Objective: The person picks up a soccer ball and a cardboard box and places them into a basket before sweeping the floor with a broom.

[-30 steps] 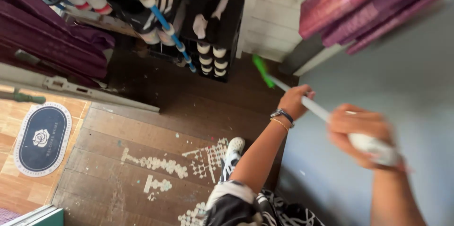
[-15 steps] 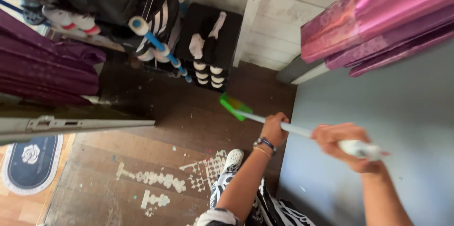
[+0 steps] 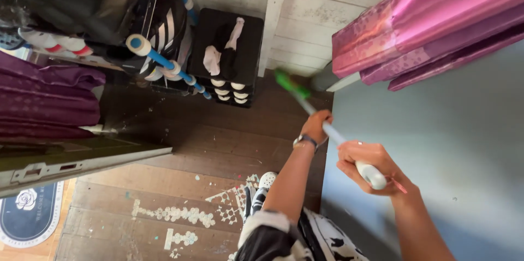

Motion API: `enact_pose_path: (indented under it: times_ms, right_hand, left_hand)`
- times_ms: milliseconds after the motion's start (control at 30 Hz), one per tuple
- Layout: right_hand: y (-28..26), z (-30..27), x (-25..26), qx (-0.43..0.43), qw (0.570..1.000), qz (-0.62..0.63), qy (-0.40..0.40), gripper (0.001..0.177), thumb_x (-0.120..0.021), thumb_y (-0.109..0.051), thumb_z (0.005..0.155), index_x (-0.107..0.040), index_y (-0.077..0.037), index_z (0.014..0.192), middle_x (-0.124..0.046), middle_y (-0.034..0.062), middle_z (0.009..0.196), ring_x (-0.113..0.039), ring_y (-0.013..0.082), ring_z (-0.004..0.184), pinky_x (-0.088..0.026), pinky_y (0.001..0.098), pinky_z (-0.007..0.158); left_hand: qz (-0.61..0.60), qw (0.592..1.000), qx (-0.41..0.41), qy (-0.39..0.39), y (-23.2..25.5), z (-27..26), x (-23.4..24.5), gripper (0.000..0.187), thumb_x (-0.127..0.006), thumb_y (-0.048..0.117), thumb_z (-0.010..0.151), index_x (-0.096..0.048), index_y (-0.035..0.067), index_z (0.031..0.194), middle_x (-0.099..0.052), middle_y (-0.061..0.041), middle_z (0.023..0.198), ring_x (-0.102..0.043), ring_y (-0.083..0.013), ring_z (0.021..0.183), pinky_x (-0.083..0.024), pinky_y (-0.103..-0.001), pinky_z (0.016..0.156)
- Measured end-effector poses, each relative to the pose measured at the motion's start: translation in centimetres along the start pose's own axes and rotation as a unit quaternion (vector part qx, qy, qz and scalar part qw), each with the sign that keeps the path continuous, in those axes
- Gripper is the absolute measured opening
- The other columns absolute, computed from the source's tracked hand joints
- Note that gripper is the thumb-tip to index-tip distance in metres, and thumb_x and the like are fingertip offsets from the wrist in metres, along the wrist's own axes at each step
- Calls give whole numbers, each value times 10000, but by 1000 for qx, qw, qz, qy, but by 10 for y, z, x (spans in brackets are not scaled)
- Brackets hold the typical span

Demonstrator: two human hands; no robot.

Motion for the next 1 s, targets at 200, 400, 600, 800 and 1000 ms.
enact_pose_path:
  times_ms: [200, 400, 600, 800, 1000]
  right_hand:
    - [45, -38, 33, -65, 990, 120, 44, 155, -683, -39, 840, -593, 15, 726, -655, 80, 687, -652, 202, 612, -605, 411, 804]
    - [49, -105, 113, -100, 952, 233, 169, 328, -680, -241, 847, -593, 66, 770, -572, 83, 611, -504, 181, 566, -553, 434, 716]
    - [-22, -83, 113, -49, 986, 58, 149, 296, -682, -207, 873, -571, -9, 683, -584, 38, 604, -554, 171, 524, -581, 416, 749]
    - [-4, -73, 35, -71, 995, -47, 44, 153, -688, -41, 803, -588, -1, 695, -580, 64, 624, -615, 240, 588, -586, 405, 843]
    - [25, -132, 64, -106, 989, 49, 89, 89, -665, 15, 793, -611, 21, 723, -629, 75, 647, -668, 240, 632, -582, 391, 720]
  left_hand:
    - [75, 995, 60, -41, -1, -49, -5, 156, -718, 130, 805, -672, 135, 954, -699, -182, 929, -668, -396, 930, -547, -491, 807]
    - [83, 993, -14, -82, 83, -57, -24, 294, -695, 59, 719, -646, 136, 998, -723, -114, 896, -685, -354, 882, -547, -490, 822]
    - [32, 993, -81, -79, 114, -27, -63, 210, -668, 62, 826, -667, 134, 1022, -732, -98, 889, -683, -343, 901, -529, -474, 810]
    - [0, 995, -21, -97, 39, -41, -95, 123, -691, 201, 922, -680, 80, 943, -699, -158, 1015, -656, -386, 963, -530, -469, 818]
    - [56, 986, 20, -155, 53, -93, -93, 194, -644, 263, 956, -714, 87, 911, -713, -137, 958, -649, -357, 953, -521, -478, 870]
Point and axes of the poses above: each hand's wrist, its own z-axis towards the middle knuckle, its own x-axis out of the back of the hand, y = z × x, the point moved 7 cm from there along z, towards the middle knuckle
